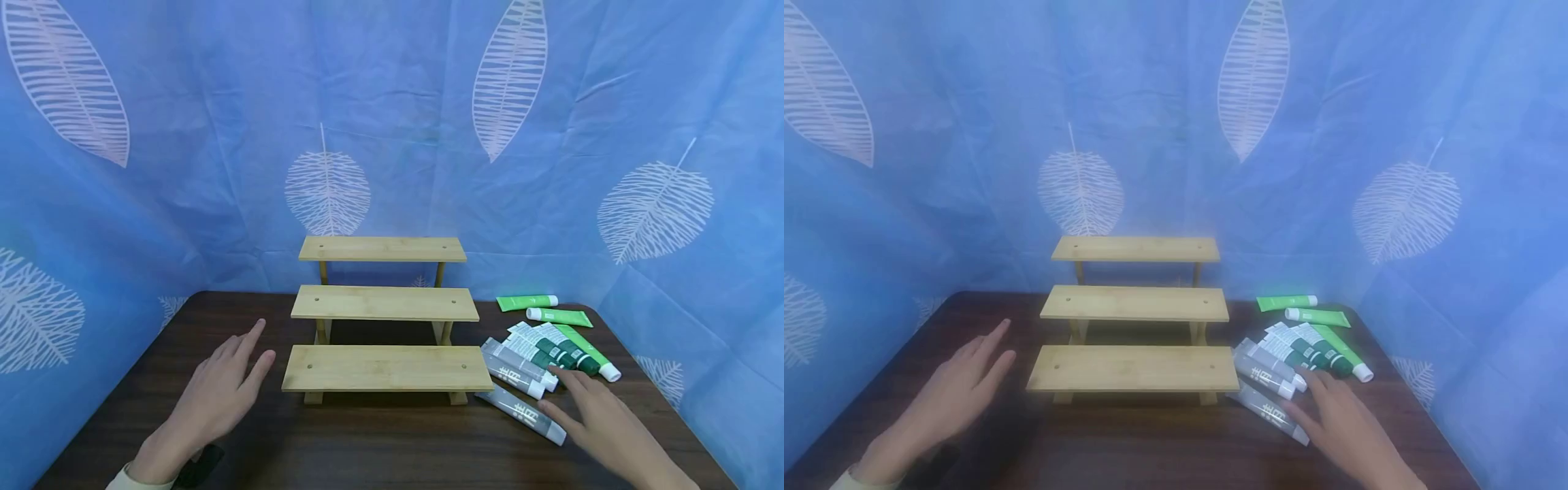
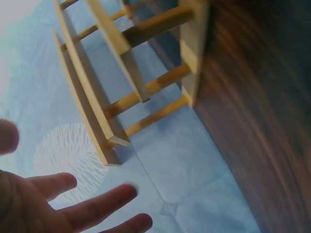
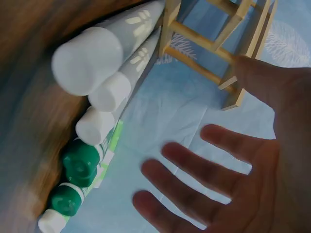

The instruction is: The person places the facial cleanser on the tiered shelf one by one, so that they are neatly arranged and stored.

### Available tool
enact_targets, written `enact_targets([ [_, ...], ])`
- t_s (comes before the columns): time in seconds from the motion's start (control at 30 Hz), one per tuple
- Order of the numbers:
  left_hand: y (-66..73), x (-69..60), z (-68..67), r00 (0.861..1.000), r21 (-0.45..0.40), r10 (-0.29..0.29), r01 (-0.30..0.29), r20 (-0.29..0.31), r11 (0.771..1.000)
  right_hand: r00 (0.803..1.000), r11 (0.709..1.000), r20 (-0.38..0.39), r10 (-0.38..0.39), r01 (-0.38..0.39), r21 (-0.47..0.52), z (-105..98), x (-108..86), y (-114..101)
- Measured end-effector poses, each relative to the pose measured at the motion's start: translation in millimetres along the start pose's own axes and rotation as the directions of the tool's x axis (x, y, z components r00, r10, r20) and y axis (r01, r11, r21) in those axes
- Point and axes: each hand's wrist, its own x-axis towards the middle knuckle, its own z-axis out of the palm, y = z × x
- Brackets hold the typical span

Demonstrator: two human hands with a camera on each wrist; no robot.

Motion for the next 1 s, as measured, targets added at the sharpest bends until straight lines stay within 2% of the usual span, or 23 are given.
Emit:
enact_targets([
  [0.13,0.2,12.1,-1.4,1.0,-0.128,0.003,-0.001,0.018,0.992,0.997,0.999,0.081,0.008,-0.011,0.043,-3,10.5,-3],
  [0.3,-8.8,22.1,10.4,0.992,-0.316,-0.022,0.061,0.125,0.947,0.983,0.99,0.185,0.012,-0.037,0.135,2,19.0,-2],
  [0.37,-14.2,24.5,15.9,0.986,-0.389,-0.04,0.102,0.164,0.915,0.975,0.984,0.223,0.003,-0.042,0.172,5,21.3,-1],
  [0.43,-19.7,26.8,20.9,0.979,-0.478,-0.048,0.14,0.198,0.867,0.968,0.978,0.252,-0.018,-0.036,0.207,8,23.3,0],
  [0.53,-25.9,29.1,26.4,0.971,-0.593,-0.021,0.162,0.237,0.789,0.958,0.971,0.28,-0.062,-0.007,0.24,10,25.1,2],
  [0.6,-27.3,30.1,28.7,0.969,-0.63,0.006,0.155,0.247,0.761,0.954,0.964,0.282,-0.099,0.022,0.265,11,24.5,4],
  [0.67,-27.2,30.2,30.2,0.968,-0.642,0.035,0.138,0.249,0.754,0.95,0.958,0.28,-0.135,0.053,0.283,11,23.8,6],
  [0.77,-25.5,29.6,32.3,0.968,-0.648,0.047,0.129,0.247,0.751,0.942,0.948,0.293,-0.162,0.066,0.31,12,24.4,8],
  [1.0,-24.8,30.4,36.3,0.963,-0.675,0.083,0.117,0.257,0.729,0.925,0.945,0.349,-0.149,0.029,0.326,20,28.8,12],
])
